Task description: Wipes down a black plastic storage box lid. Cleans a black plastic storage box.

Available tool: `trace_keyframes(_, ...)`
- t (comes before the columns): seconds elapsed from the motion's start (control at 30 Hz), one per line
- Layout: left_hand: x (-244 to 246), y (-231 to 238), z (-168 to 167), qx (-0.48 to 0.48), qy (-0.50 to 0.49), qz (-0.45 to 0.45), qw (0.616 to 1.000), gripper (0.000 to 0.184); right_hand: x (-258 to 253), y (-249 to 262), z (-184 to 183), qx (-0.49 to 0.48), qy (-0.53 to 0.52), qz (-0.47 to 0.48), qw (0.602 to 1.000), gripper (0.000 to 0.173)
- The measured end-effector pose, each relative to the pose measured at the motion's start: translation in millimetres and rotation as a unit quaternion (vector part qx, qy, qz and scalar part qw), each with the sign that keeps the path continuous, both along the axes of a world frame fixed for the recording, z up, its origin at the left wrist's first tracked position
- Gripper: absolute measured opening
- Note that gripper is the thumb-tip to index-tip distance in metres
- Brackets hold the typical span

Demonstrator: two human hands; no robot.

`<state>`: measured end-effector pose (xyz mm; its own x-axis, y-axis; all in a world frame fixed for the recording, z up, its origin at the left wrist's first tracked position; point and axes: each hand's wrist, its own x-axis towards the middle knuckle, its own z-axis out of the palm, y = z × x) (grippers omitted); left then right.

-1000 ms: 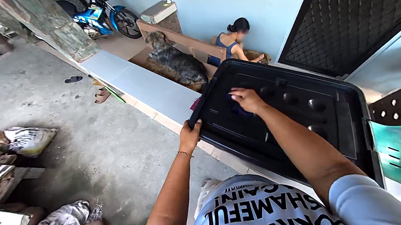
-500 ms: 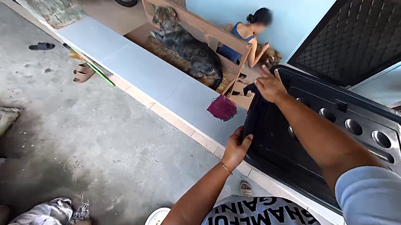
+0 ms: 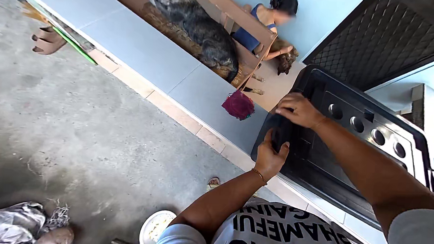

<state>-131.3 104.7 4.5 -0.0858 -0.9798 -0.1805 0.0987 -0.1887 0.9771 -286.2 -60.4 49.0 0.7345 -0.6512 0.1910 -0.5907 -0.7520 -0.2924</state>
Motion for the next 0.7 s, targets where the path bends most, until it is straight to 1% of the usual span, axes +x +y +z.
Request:
trace_keyframes(0.03,-0.1,1.0,0.1,0.003,-0.002,-0.004,1.0,0.068,-9.4,-8.9,6.2,-0.025,-0.005,-0.058,0.998,0.037)
trace_keyframes(0.1,1.1,-0.1,1.2,0.004,-0.001,-0.007,1.0,0.068,-23.8,-30.7,25.9,-0.079,-0.027,-0.17,0.982,0.033)
trace_keyframes(0.13,2.1,-0.9,1.9,0.002,-0.001,-0.008,1.0,0.068,-27.4,-38.2,33.3,-0.088,-0.039,-0.188,0.978,0.031)
trace_keyframes(0.17,3.0,-1.1,2.3,0.003,-0.002,-0.01,1.0,0.067,-29.2,-41.2,34.4,-0.089,-0.041,-0.18,0.979,0.029)
trace_keyframes(0.23,2.5,0.1,2.1,0.002,-0.008,-0.016,1.0,0.066,-31.5,-34.1,23.6,-0.078,-0.025,-0.151,0.985,0.026)
trace_keyframes(0.33,2.3,-0.9,1.8,-0.003,-0.013,-0.014,1.0,0.066,-30.0,-28.4,11.6,-0.097,-0.023,-0.137,0.986,0.027)
trace_keyframes(0.4,3.4,-1.2,1.6,-0.001,-0.015,-0.015,1.0,0.066,-22.4,-19.1,12.5,-0.09,-0.018,-0.112,0.989,0.028)
trace_keyframes(0.53,3.2,-0.5,1.5,-0.003,-0.015,-0.017,1.0,0.066,-3.0,22.4,19.7,-0.054,-0.006,-0.036,0.998,0.033)
trace_keyframes(0.57,3.8,-0.8,1.7,-0.004,-0.014,-0.017,1.0,0.067,-3.8,25.1,19.0,-0.049,-0.007,-0.02,0.999,0.033)
trace_keyframes(0.63,4.3,0.0,2.7,0.003,-0.012,-0.02,1.0,0.067,-14.8,14.4,17.5,-0.042,-0.009,-0.025,0.999,0.033)
trace_keyframes(0.7,4.2,1.3,3.3,0.01,-0.012,-0.019,1.0,0.067,-25.1,-9.4,19.0,-0.062,0.007,-0.082,0.995,0.032)
